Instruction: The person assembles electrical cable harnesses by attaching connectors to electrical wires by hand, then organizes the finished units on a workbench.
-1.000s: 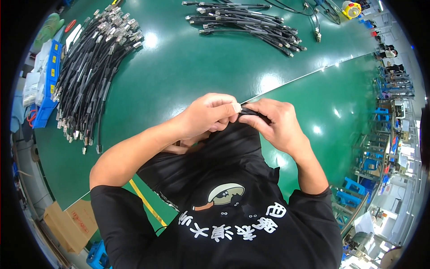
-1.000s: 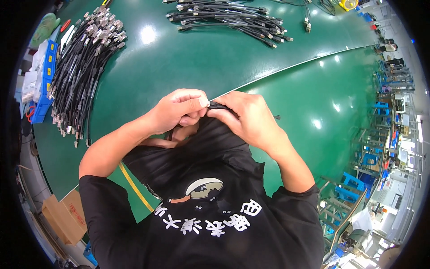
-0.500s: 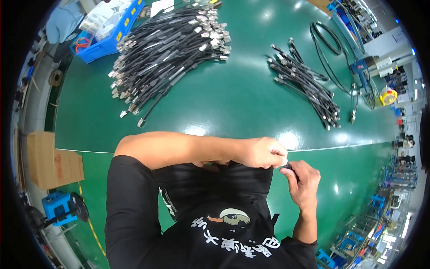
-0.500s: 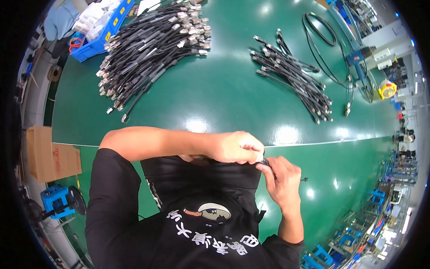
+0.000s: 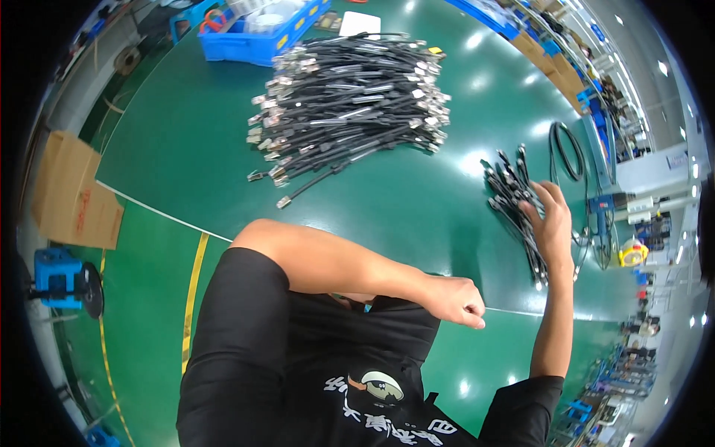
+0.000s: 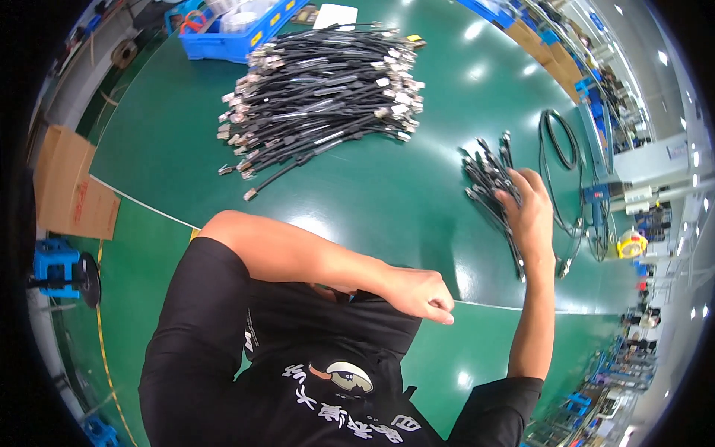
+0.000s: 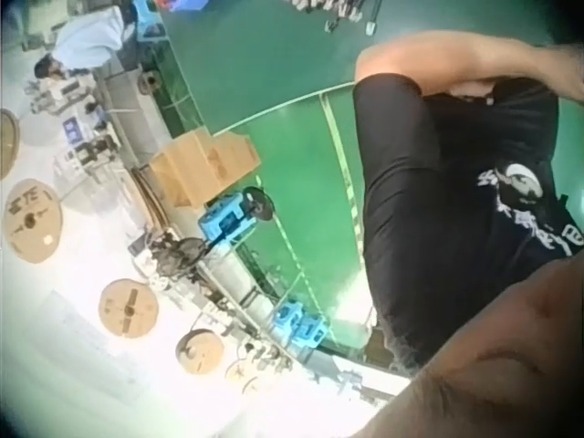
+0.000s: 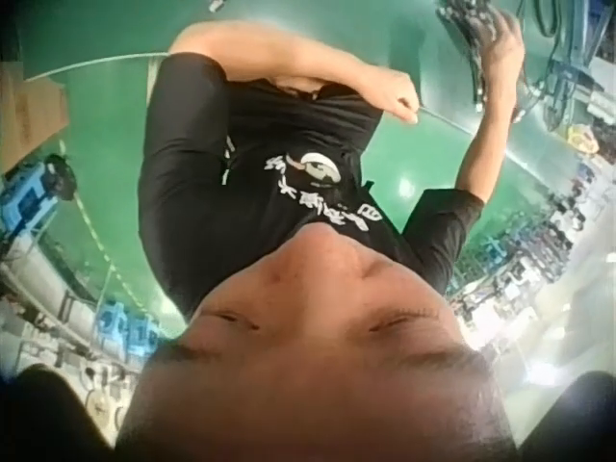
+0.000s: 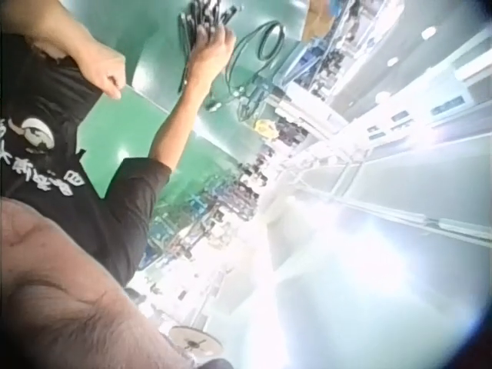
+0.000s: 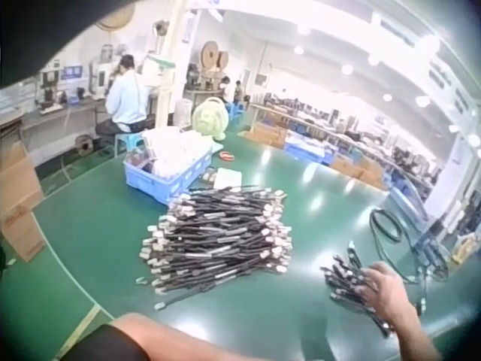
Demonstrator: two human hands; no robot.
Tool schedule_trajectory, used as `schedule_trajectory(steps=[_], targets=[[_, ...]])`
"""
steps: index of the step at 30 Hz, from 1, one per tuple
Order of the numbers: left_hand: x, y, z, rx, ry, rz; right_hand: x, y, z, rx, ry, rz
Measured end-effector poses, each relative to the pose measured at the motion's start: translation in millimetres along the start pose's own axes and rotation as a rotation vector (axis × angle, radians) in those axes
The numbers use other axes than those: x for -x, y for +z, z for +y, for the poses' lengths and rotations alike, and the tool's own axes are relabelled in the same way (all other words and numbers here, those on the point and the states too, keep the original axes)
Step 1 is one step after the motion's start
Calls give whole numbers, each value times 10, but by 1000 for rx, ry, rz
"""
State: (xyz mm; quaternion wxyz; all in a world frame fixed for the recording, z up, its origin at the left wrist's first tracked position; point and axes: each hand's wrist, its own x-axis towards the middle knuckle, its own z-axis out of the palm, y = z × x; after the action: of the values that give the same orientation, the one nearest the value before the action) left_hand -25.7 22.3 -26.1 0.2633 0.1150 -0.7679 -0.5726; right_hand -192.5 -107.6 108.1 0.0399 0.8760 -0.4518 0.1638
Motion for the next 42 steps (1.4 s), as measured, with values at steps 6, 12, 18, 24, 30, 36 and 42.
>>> schedule_trajectory(steps=[6, 12, 18, 24, 30, 36, 42], targets=[[81, 85, -112, 44, 102, 111, -816, 868, -1661, -363, -600, -136], [44, 125, -39, -83, 118, 55, -937, 1277, -2204, -7, -682, -141], [53, 27, -60, -124, 119, 20, -863, 860, -1940, -291, -721, 28], [-7, -51, -97, -99, 88, 25, -41, -11, -1293, -175, -299, -82], [-46, -124, -134, 553, -206, 44, 1675, -282, -632, -466, 204, 161], [25, -170, 68, 912, -280, -36, 2905, -287, -751, -797, 673, 68], [191, -87, 698, 379, -542, 168, 2929, -157, -705, -807, 387, 21]])
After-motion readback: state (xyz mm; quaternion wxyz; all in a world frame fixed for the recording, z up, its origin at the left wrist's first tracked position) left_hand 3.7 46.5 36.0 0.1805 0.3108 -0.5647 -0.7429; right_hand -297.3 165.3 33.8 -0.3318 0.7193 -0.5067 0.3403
